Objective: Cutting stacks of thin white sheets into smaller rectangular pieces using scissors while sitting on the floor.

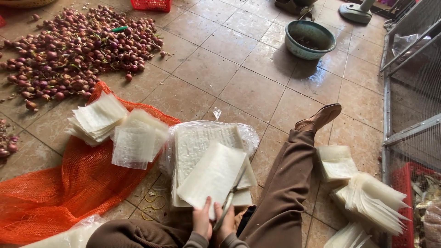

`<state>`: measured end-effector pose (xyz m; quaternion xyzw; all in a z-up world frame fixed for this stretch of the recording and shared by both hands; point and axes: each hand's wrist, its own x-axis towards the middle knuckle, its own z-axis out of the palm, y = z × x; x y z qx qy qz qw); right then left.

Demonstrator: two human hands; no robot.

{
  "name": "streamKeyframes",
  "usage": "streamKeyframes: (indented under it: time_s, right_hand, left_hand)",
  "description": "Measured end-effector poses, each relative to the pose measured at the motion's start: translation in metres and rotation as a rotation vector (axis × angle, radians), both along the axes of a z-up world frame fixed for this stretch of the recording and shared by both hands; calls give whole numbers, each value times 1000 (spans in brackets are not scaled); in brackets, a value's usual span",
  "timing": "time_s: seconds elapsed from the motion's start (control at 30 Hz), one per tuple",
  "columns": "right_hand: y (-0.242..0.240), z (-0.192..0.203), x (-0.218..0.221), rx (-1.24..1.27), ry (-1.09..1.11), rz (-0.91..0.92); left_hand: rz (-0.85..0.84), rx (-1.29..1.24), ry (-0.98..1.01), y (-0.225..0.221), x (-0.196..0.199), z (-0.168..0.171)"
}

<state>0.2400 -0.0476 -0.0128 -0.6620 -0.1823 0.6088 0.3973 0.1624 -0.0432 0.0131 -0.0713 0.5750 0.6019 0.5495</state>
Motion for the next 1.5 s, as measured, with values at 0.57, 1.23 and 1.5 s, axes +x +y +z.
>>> streamKeyframes:
  time_s: [0.57, 1.23, 1.5]
  right_hand:
    - [11, -27, 88, 133, 218, 45]
    - [-22, -23, 77, 853, 157, 753]
    - [-3, 13, 64, 487, -200, 789]
  left_hand:
    - [-1561, 87, 1636, 122, -127, 248]
    - [-487, 589, 585, 73, -204, 96]
    - [-356, 593, 345, 47, -170, 48]
